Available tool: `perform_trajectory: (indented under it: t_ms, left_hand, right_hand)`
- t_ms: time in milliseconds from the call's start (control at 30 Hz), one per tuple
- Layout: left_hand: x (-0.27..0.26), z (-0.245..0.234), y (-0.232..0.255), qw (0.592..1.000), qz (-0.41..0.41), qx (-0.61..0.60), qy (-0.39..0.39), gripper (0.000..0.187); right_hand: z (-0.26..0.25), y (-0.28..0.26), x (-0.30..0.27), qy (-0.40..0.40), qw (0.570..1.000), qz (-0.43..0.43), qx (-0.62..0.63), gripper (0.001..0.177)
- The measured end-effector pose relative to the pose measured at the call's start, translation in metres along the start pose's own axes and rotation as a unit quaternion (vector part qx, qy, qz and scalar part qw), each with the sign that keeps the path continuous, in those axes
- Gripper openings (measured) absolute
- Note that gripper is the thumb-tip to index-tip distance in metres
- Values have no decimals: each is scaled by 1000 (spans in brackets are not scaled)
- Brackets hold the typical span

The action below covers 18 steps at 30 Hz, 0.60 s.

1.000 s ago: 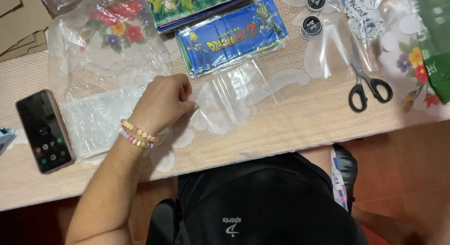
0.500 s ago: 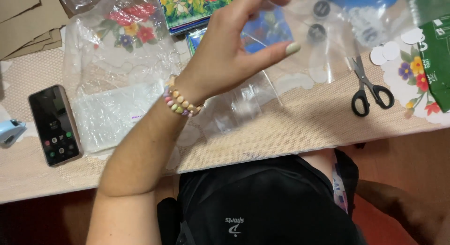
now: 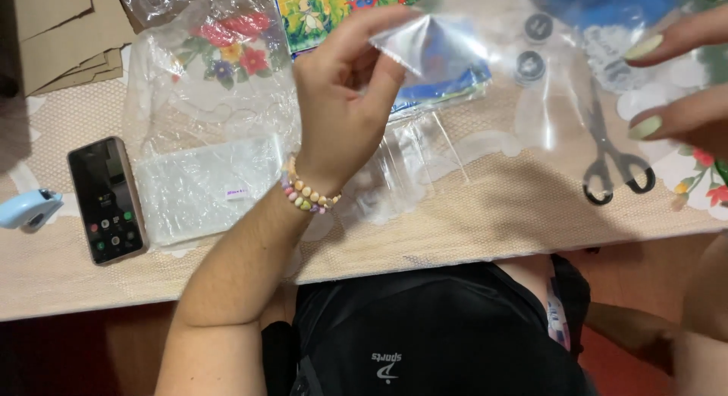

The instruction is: The person is packaging various small items, including stickers, cards, and pins, into clear plastic sleeves and then into a larger bag.

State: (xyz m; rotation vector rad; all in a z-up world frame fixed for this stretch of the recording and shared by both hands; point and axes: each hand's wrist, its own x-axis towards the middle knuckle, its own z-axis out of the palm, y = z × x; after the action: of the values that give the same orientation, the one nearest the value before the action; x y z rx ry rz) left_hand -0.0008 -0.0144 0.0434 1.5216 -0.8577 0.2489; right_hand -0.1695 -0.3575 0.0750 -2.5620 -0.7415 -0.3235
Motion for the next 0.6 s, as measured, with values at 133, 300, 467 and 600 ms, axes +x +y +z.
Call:
perform_trajectory:
  t_ms: [133, 300, 467, 600]
  left_hand:
    - [-13, -25, 6, 940, 255, 224, 31, 29]
    - [-44, -47, 28, 722, 499, 479, -3, 14]
    - [-74, -63, 14, 726, 455, 515, -18, 13]
    - [-65, -84, 44, 897, 226, 367, -95, 16]
  right_hand:
    - [23, -5, 9, 52, 999, 4, -16, 7]
    - [53, 6, 17, 124, 983, 46, 129, 6]
    - [71, 24, 10, 139, 973, 77, 165, 10]
    - [80, 80, -34, 136, 962, 91, 220, 5]
